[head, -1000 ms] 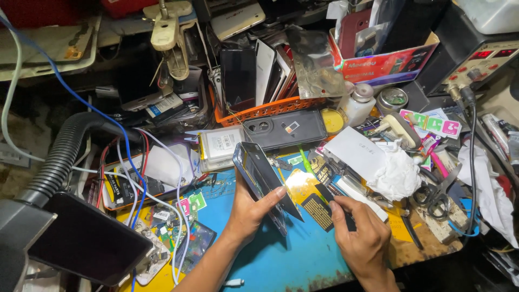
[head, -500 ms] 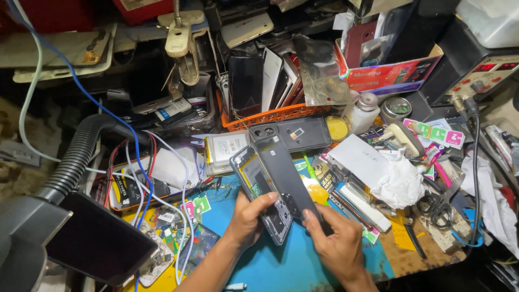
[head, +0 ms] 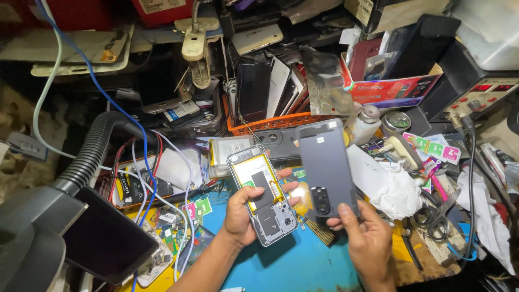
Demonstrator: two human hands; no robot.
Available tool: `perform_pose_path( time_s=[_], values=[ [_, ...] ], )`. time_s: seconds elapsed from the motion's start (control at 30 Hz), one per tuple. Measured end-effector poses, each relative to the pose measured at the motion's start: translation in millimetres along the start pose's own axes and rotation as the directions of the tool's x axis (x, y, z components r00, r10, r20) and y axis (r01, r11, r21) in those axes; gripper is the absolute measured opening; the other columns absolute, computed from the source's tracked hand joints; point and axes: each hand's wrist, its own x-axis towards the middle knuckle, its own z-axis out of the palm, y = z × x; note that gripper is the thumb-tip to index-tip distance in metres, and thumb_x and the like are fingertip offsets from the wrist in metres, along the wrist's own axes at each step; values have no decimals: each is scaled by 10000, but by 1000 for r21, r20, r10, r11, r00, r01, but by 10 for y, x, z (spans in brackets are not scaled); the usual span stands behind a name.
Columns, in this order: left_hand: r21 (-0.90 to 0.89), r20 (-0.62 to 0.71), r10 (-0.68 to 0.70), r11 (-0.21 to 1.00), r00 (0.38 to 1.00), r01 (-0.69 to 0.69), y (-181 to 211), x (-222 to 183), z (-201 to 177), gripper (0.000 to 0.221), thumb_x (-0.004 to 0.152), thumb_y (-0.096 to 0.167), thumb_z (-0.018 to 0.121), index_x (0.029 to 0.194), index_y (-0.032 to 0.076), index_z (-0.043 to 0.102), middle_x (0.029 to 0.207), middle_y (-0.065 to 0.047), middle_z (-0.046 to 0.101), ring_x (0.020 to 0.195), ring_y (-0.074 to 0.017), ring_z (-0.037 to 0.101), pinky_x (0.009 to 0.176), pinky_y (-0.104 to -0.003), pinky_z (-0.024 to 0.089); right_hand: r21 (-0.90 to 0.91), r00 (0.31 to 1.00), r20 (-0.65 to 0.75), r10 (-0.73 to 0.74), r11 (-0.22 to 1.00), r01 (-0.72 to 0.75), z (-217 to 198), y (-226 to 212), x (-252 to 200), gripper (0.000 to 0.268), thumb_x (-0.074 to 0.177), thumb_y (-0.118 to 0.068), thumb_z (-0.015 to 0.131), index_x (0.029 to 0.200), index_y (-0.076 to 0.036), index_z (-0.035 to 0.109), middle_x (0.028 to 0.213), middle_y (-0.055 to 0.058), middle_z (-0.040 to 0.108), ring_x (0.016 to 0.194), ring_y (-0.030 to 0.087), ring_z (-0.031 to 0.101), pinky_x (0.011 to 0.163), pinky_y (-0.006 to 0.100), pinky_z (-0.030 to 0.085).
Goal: Disassembling a smartphone to remove internal components like the battery and motherboard using various repair tools.
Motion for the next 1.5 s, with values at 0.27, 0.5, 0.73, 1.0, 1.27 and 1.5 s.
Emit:
perform_pose_path(
  time_s=[0.27, 0.5, 0.73, 1.0, 1.27, 1.5],
  values=[
    [-29, 43, 206, 978, 978, -205, 201, -22, 16, 696, 826, 223, 504, 1487, 22, 419, 1415, -272, 577, 1186, -413, 620, 1016, -608, 516, -501, 853, 55, -519, 724, 473, -160, -244, 480, 253, 982, -87, 638, 1201, -68, 761, 1044, 89, 767, 910, 208, 740, 761, 319, 575],
    [-101, 167, 437, 899, 884, -426, 474, -120, 77, 759, 903, 243, 577, 1607, 143, 311, 1328, -313, 592, 1128, -392, 657, 997, -595, 533, -511, 737, 269, -620, 557, 655, 157, -144, 1008, 365, 940, -4, 620, 1261, -107, 758, 1223, 123, 697, 1079, 259, 676, 904, 376, 549],
    [-106, 119, 299, 952, 947, -288, 309, -41, -62, 590, 841, 199, 557, 1362, -75, 517, 1270, -306, 631, 1220, -483, 607, 1047, -689, 485, -489, 685, 442, -579, 485, 725, 384, 23, 1274, 454, 940, -4, 496, 1368, -20, 646, 1391, 205, 597, 1267, 362, 586, 1093, 471, 471],
    [-55, 117, 219, 975, 969, -214, 255, -67, -3, 545, 840, 216, 616, 1288, -91, 570, 1181, -260, 679, 1167, -445, 652, 1104, -661, 470, -498, 725, 377, -576, 535, 683, 382, -105, 1108, 545, 836, 24, 465, 1333, -33, 681, 1411, 192, 614, 1310, 354, 563, 1147, 478, 427],
    [61, -11, 165, 984, 986, -164, 179, -49, 36, 612, 852, 268, 555, 1369, -60, 562, 1335, -260, 654, 1257, -356, 635, 989, -496, 536, 211, 892, 351, 285, 904, -372, 524, 3, 51, 497, 954, -267, 571, 1310, 47, 719, 911, 164, 679, 798, 231, 614, 744, 326, 500],
    [354, 70, 75, 931, 995, -95, 113, -161, 192, 649, 934, 352, 525, 1496, 28, 525, 1319, -230, 672, 1167, -252, 666, 1056, -391, 533, 648, 841, 255, 477, 561, -514, 653, -245, -124, 404, 1035, -133, 452, 1337, 101, 583, 1235, 315, 654, 1086, 377, 613, 873, 528, 505]
  ],
)
